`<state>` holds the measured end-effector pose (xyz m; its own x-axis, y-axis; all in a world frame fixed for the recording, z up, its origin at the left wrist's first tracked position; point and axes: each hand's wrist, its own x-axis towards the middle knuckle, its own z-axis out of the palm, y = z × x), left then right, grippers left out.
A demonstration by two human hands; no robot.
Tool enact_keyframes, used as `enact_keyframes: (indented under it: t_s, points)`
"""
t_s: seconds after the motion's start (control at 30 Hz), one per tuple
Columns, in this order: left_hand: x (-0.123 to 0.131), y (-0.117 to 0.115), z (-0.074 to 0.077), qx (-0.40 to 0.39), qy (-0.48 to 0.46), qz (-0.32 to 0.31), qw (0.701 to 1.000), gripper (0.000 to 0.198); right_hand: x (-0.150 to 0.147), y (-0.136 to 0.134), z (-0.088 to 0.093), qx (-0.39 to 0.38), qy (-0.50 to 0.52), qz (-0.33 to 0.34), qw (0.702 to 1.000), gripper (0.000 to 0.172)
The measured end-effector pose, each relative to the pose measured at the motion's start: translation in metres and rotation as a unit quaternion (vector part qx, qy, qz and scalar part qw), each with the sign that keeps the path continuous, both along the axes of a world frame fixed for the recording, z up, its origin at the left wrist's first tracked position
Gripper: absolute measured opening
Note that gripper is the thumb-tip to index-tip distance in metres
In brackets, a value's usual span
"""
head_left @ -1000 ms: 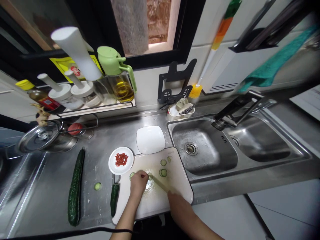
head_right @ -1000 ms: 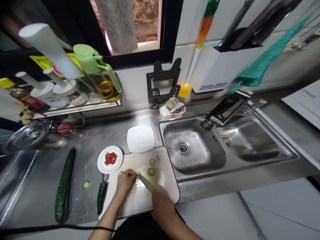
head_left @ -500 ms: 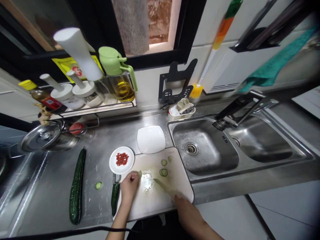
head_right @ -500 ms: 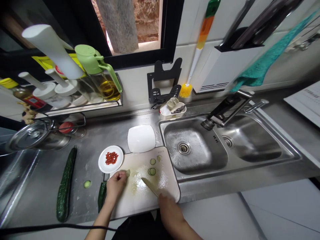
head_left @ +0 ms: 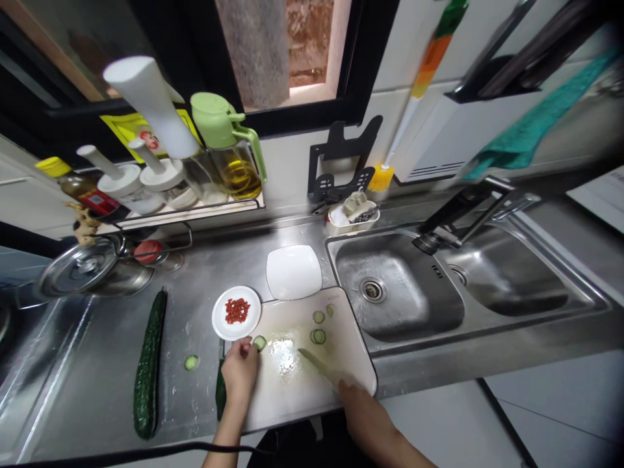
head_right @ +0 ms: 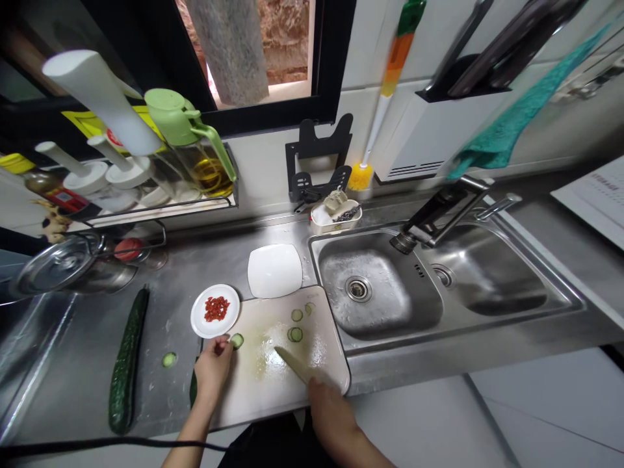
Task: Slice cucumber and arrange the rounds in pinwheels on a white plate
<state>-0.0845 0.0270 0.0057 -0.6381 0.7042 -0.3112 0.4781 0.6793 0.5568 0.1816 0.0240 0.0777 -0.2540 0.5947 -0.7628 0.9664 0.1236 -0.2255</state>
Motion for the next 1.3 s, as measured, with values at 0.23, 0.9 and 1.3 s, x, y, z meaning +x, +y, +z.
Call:
enact_keyframes:
  t_s: [0.23, 0.9, 1.3]
  points:
    - [0.041, 0.032, 0.005, 0.087, -0.077, -0.175, 0.978, 0.021, 0.001, -0.005, -0.007, 0.048, 0.009, -0.002, 0.999, 0.052]
    - [0.111, 0.080, 0.010, -0.025, -0.057, -0.456, 0.888, 0.025, -0.004, -0.003, 0.003, 0.042, -0.022, -0.014, 0.999, 0.045]
    - [0.109, 0.085, 0.014, -0.040, -0.056, -0.458, 0.886, 0.016, -0.004, 0.000, 0.003, 0.030, -0.025, -0.002, 0.999, 0.047]
